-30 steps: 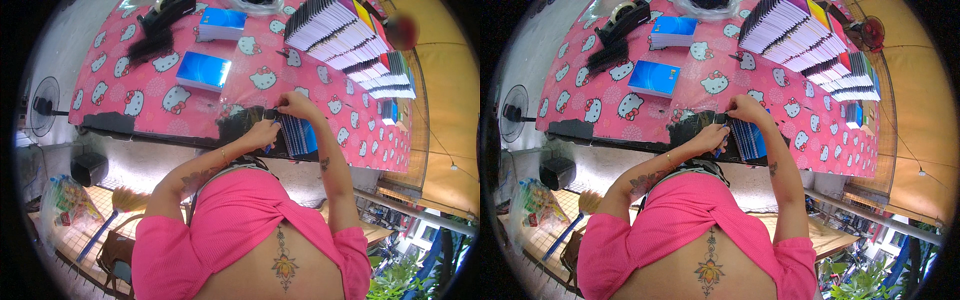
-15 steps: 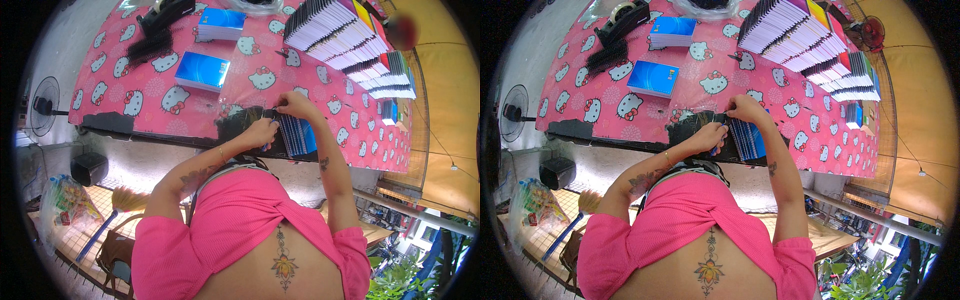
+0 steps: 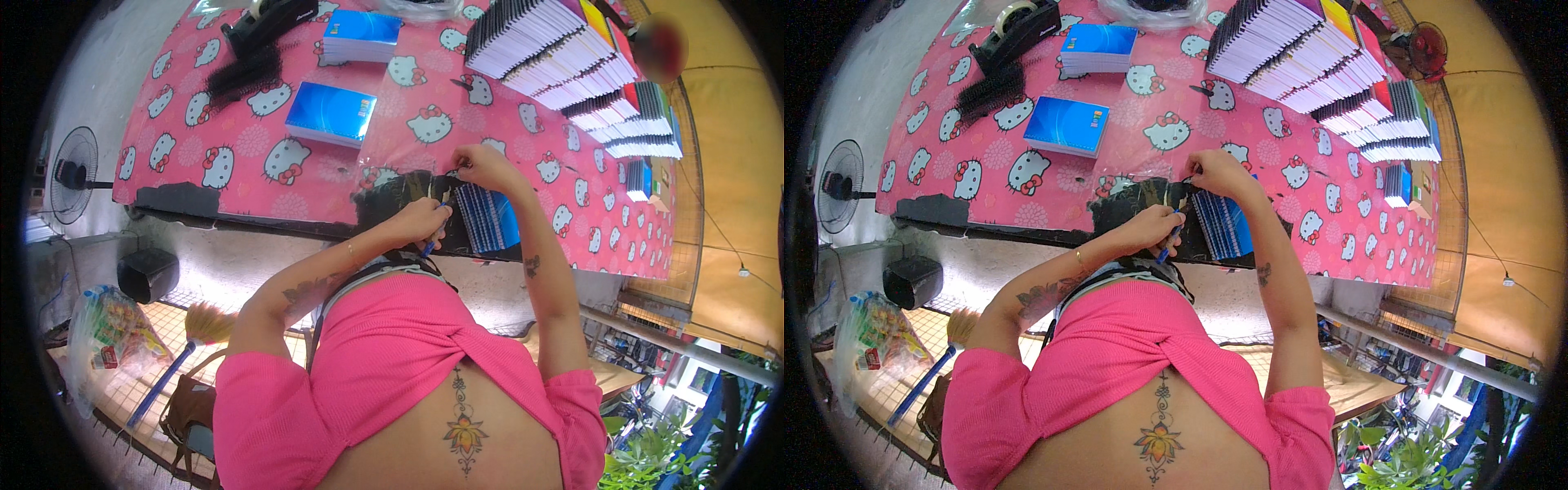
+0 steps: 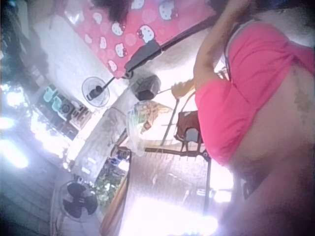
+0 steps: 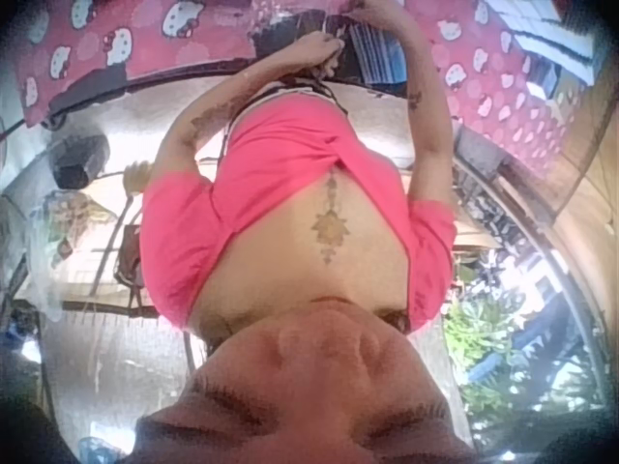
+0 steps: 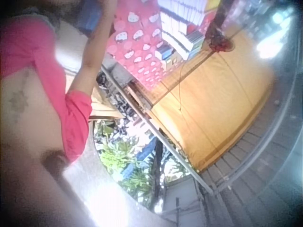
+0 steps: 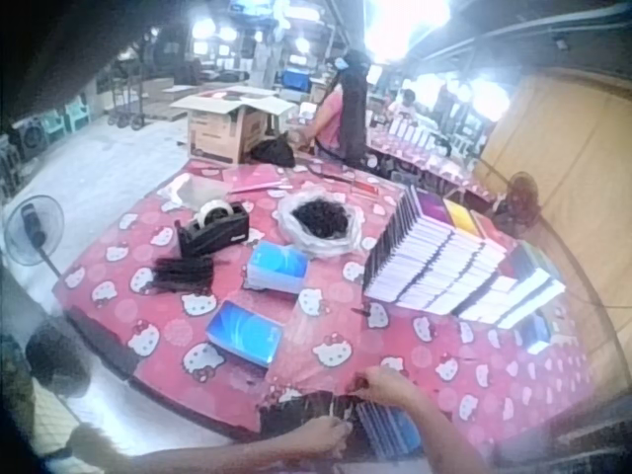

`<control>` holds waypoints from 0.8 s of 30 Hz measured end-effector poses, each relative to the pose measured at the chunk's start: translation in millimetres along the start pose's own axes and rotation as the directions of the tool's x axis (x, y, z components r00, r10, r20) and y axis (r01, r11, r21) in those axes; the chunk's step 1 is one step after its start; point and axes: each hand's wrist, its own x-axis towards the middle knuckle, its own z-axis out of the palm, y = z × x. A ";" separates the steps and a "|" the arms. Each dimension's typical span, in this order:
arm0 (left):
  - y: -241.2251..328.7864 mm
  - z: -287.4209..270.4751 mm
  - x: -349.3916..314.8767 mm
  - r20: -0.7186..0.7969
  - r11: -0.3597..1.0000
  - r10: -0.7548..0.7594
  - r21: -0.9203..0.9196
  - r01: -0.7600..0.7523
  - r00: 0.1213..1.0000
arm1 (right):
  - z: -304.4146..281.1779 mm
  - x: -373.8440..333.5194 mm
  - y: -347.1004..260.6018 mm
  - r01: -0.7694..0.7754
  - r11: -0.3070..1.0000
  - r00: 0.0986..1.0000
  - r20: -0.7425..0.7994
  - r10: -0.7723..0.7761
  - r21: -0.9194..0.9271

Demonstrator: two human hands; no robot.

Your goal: The person picks up notebooks and secures them with a clear elastic band or plastic tie, then stacks them on a table in a manufacturing workspace.

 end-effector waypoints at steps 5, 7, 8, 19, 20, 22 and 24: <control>5.0 -1.5 7.4 0.006 0.992 -0.020 -0.124 0.021 1.000 | -0.6 5.2 -2.7 0.001 1.000 0.998 0.070 0.000 -0.007; 8.9 0.6 8.8 0.000 0.992 -0.020 -0.129 0.020 1.000 | -1.1 5.8 -4.1 0.003 1.000 0.997 0.074 -0.004 0.005; 8.9 1.1 10.7 -0.004 0.991 -0.019 -0.130 0.018 1.000 | -1.1 6.5 -5.4 0.006 1.000 0.997 0.075 -0.007 0.011; 6.5 5.0 12.4 -0.015 1.000 0.013 -0.015 -0.013 1.000 | 11.7 11.7 6.2 0.039 0.998 0.997 0.074 -0.036 -0.046; 6.2 2.4 9.7 0.017 0.998 -0.036 -0.051 0.037 0.999 | 10.5 11.6 5.7 0.042 0.999 0.996 0.074 -0.040 -0.023; 6.1 0.0 7.1 0.033 0.993 -0.081 -0.088 0.083 0.996 | 6.9 12.5 6.6 0.056 0.997 0.992 0.116 -0.049 -0.061; 8.4 -2.7 7.2 0.047 0.988 -0.100 -0.110 0.105 0.994 | 5.8 14.4 6.2 0.066 0.996 0.987 0.148 -0.056 -0.066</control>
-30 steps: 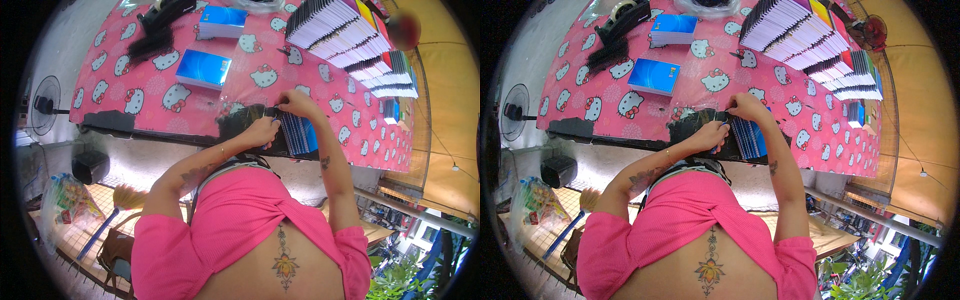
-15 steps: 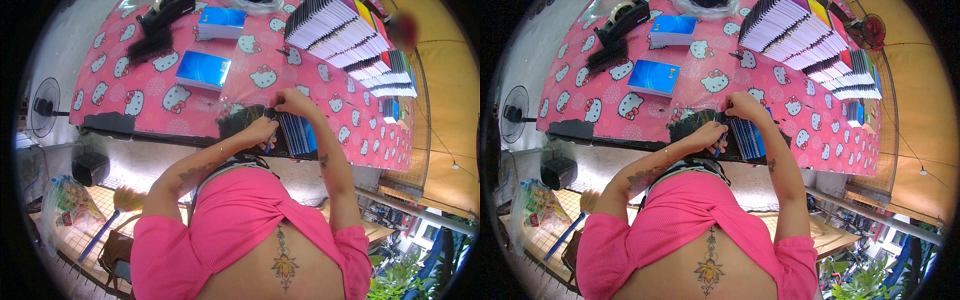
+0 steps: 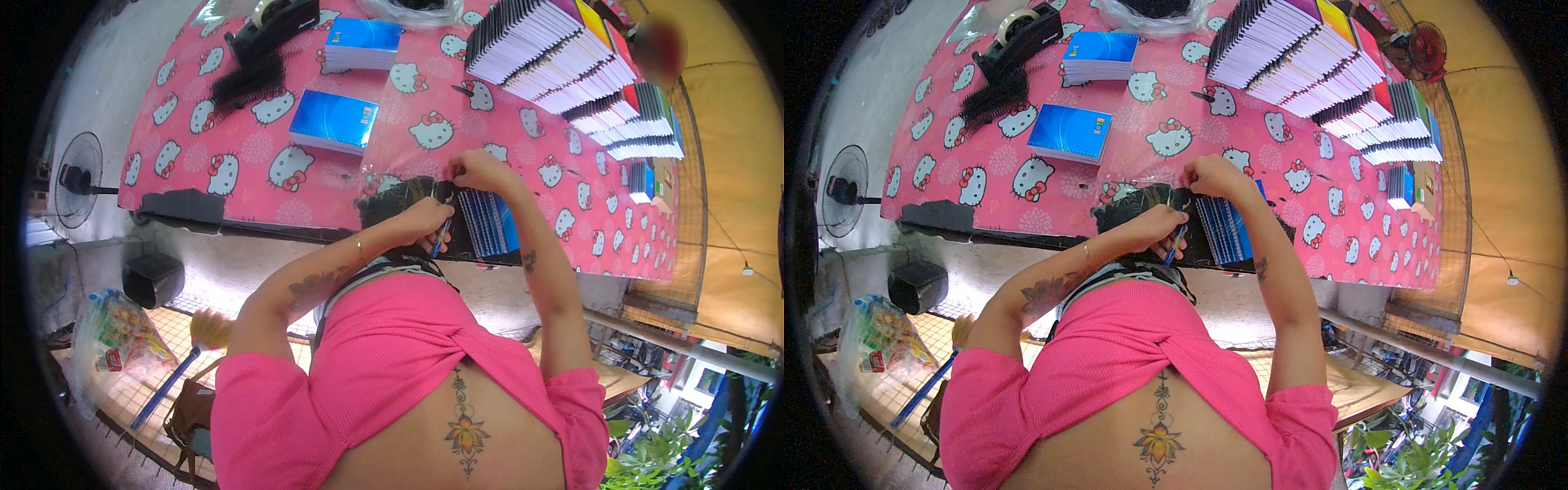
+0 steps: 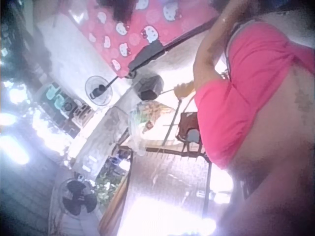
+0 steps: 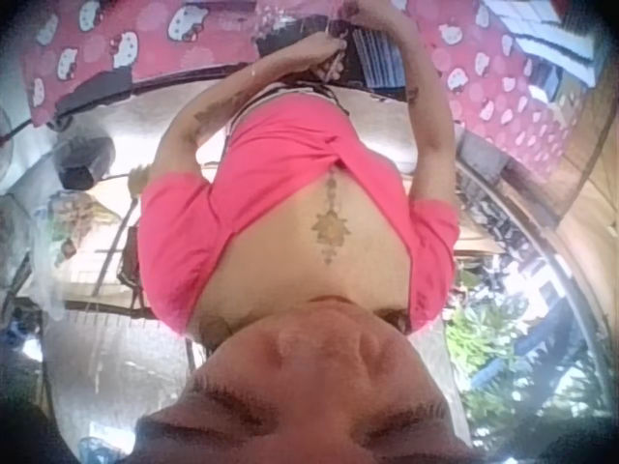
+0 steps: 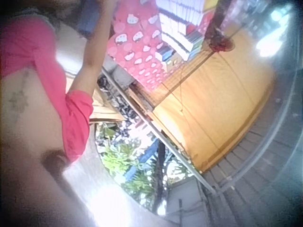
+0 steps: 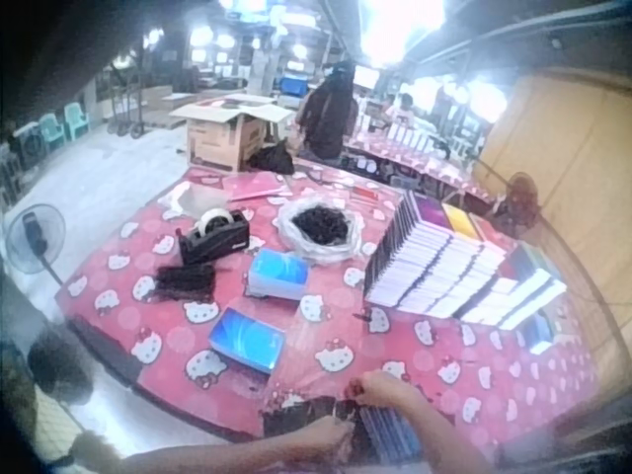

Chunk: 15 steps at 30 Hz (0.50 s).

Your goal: The person picks up notebooks and secures them with a clear elastic band or plastic tie, then stacks them on a table in a manufacturing workspace.

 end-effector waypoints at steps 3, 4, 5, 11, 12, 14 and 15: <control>8.5 -2.0 4.2 0.018 1.000 0.005 -0.016 -0.005 1.000 | -1.1 2.2 2.4 0.008 1.000 0.999 0.035 -0.008 0.016; 11.1 -2.5 5.1 0.025 1.000 0.002 -0.016 -0.002 1.000 | -1.2 3.6 3.4 0.004 1.000 0.999 0.045 -0.005 0.011; 11.6 -2.7 6.6 0.033 1.000 -0.003 -0.016 0.003 0.999 | -0.4 4.4 4.2 -0.001 1.000 0.998 0.056 0.000 0.009; 7.6 -5.1 7.3 0.052 0.999 -0.011 -0.045 0.014 0.999 | -3.2 8.4 9.2 -0.012 1.000 0.998 0.067 0.010 0.026; 8.5 -5.2 8.5 0.046 0.998 -0.023 -0.056 0.025 0.999 | -3.1 8.7 9.4 -0.001 0.999 0.998 0.057 -0.001 0.040; 12.7 -5.6 15.2 0.031 0.996 -0.035 -0.077 0.037 0.999 | -5.1 11.5 12.2 0.025 0.998 0.999 0.030 -0.027 0.061; 11.9 -4.2 18.4 0.025 0.994 -0.038 -0.102 0.040 0.999 | -3.2 12.8 13.8 0.023 0.999 0.999 0.026 -0.024 0.034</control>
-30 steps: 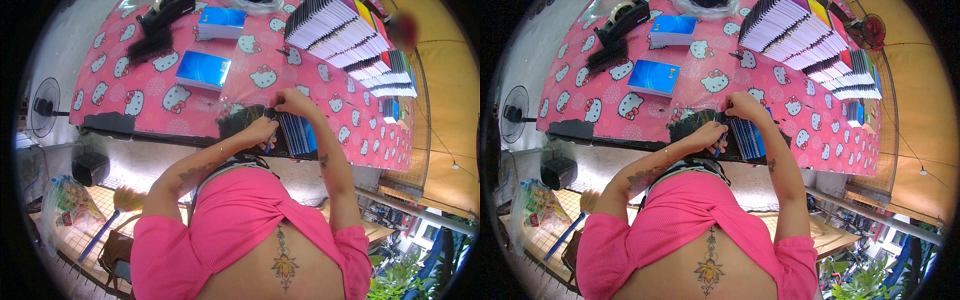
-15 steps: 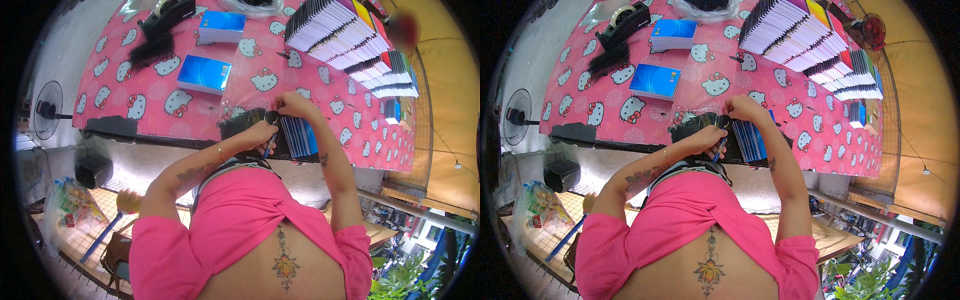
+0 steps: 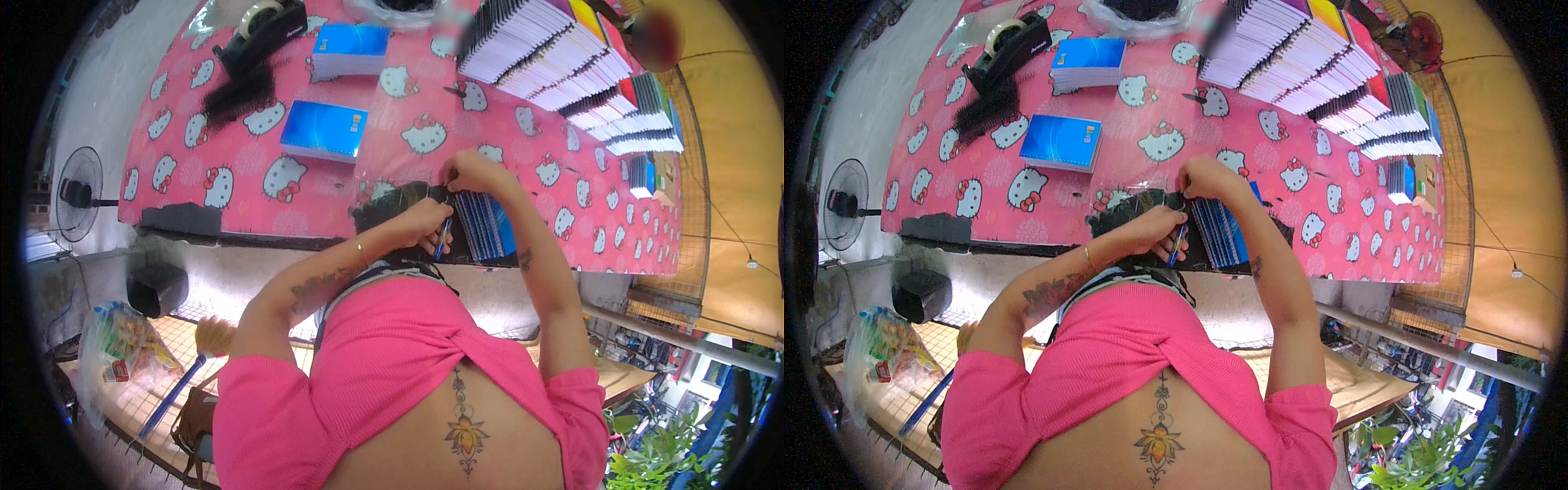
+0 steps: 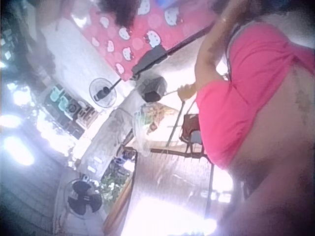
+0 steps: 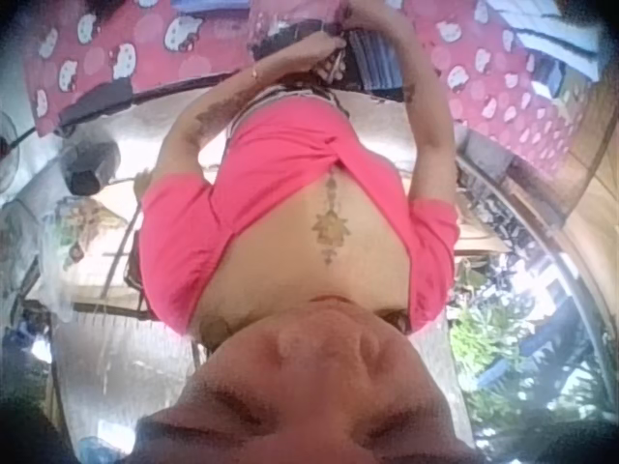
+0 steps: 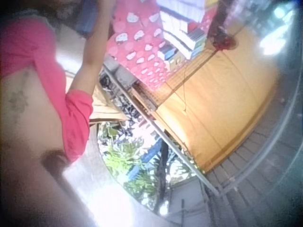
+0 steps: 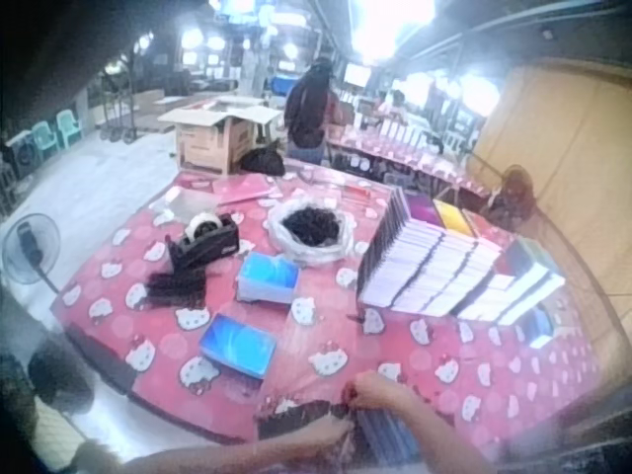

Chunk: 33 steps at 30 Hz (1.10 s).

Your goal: The person picks up notebooks and secures them with a clear elastic band or plastic tie, then stacks them on a table in a manufacturing workspace.

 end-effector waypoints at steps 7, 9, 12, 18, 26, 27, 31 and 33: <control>-11.6 17.6 5.8 -0.073 0.996 0.079 0.043 -0.076 0.994 | 12.8 0.5 -9.9 -0.005 0.976 1.000 0.003 0.006 -0.219; -9.4 13.0 1.3 -0.028 1.000 0.021 -0.003 -0.021 0.999 | 8.0 1.6 -12.6 0.017 0.998 0.999 0.034 -0.015 -0.061; -15.8 1.2 -15.6 0.044 0.980 0.073 0.184 -0.080 0.996 | -1.5 2.4 -11.5 0.018 0.869 0.992 -0.114 0.044 0.494; -17.4 -23.4 -64.7 -0.120 0.972 0.230 0.076 -0.222 0.966 | -23.4 42.9 -6.3 0.305 -0.353 0.928 -0.193 0.319 0.885; -24.9 -26.1 -86.0 -0.231 0.965 0.256 0.004 -0.262 0.939 | -152.6 151.9 -28.3 0.570 -0.526 0.819 -0.385 0.426 0.631; -32.3 -29.6 -89.7 -0.260 0.965 0.254 0.005 -0.261 0.932 | -161.6 159.7 -55.2 0.592 -0.472 0.790 -0.352 0.503 0.654; -36.0 -18.5 -83.1 -0.198 0.956 0.294 0.080 -0.283 0.935 | -128.0 157.4 22.2 0.489 -0.217 0.803 -0.339 0.490 0.845; -33.2 -23.3 -86.5 -0.220 0.965 0.257 -0.002 -0.264 0.941 | -77.6 152.5 37.0 0.447 -0.109 0.832 -0.368 0.414 0.888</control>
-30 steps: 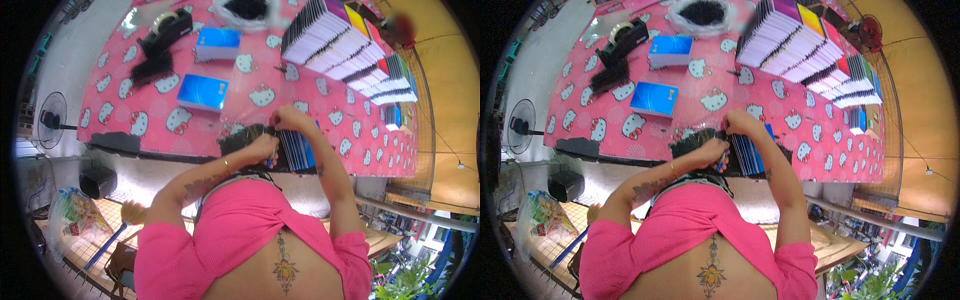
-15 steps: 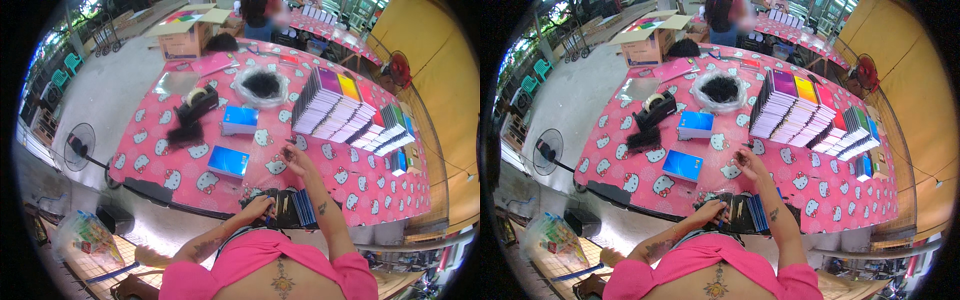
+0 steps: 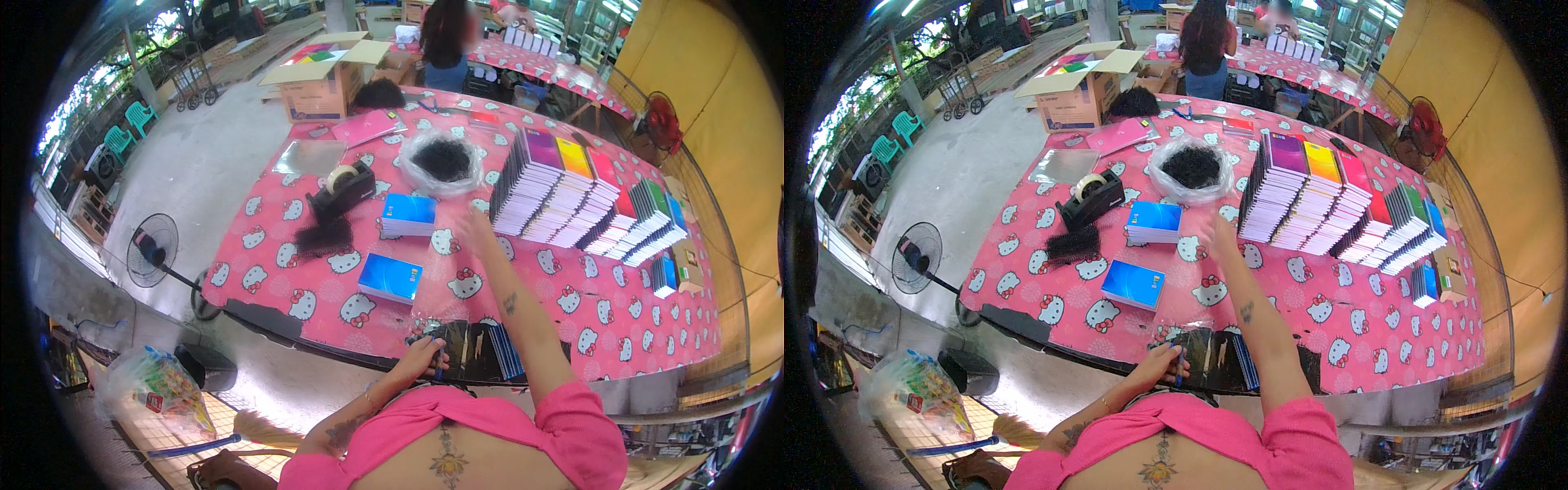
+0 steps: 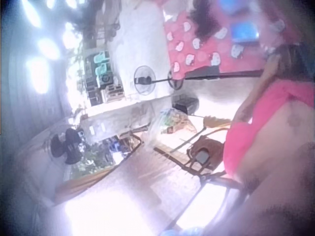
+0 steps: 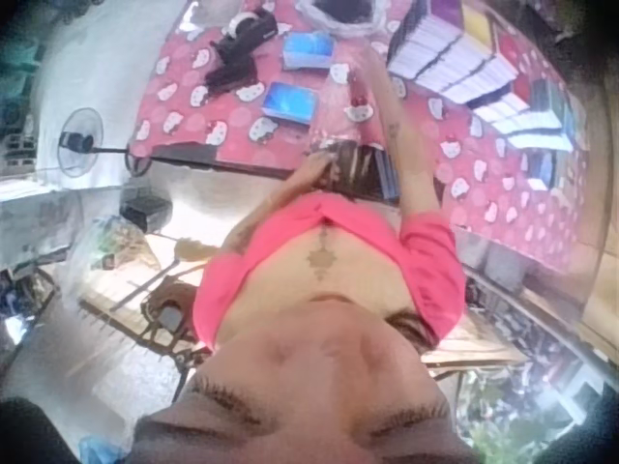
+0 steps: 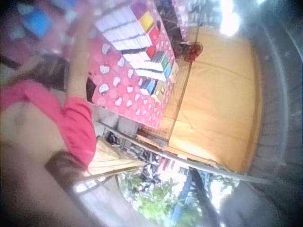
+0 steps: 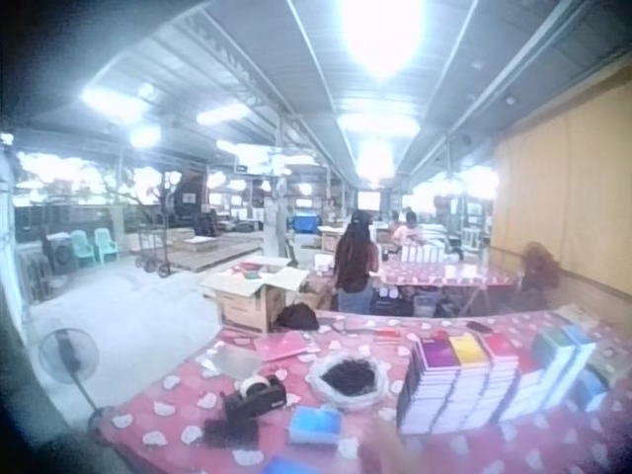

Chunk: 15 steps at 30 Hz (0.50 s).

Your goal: The person picks up notebooks and secures them with a clear elastic band or plastic tie, then stacks them on a table in a manufacturing workspace.

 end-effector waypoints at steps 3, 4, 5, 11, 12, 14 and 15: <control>-5.9 -10.1 -17.3 -0.101 0.996 -0.051 -0.075 0.044 0.994 | 33.5 -83.2 7.7 0.067 0.930 0.994 0.104 -0.031 -0.361; -7.1 -7.9 -19.1 -0.111 0.996 -0.065 -0.076 0.057 0.992 | 30.8 -109.7 -5.0 0.087 0.865 0.991 0.133 -0.023 -0.494; -11.4 -4.6 -19.6 -0.095 0.998 -0.046 -0.051 0.041 0.994 | 28.1 -136.8 -21.1 0.175 0.794 0.980 0.179 -0.085 -0.582; -23.3 24.2 13.5 0.049 0.949 0.257 0.174 -0.261 0.965 | -59.2 -231.2 -63.9 0.469 0.209 0.862 0.394 -0.318 -0.858; -13.8 33.4 8.8 0.047 0.947 0.247 0.202 -0.251 0.968 | -70.9 -244.4 -61.4 0.457 0.066 0.856 0.418 -0.305 -0.887; -11.6 42.4 12.8 0.068 0.964 0.170 0.197 -0.180 0.983 | -81.8 -269.9 -49.7 0.400 -0.139 0.863 0.423 -0.277 -0.906; -10.4 46.9 14.5 0.079 0.970 0.132 0.195 -0.145 0.988 | -77.3 -282.3 -39.9 0.360 -0.200 0.874 0.404 -0.269 -0.911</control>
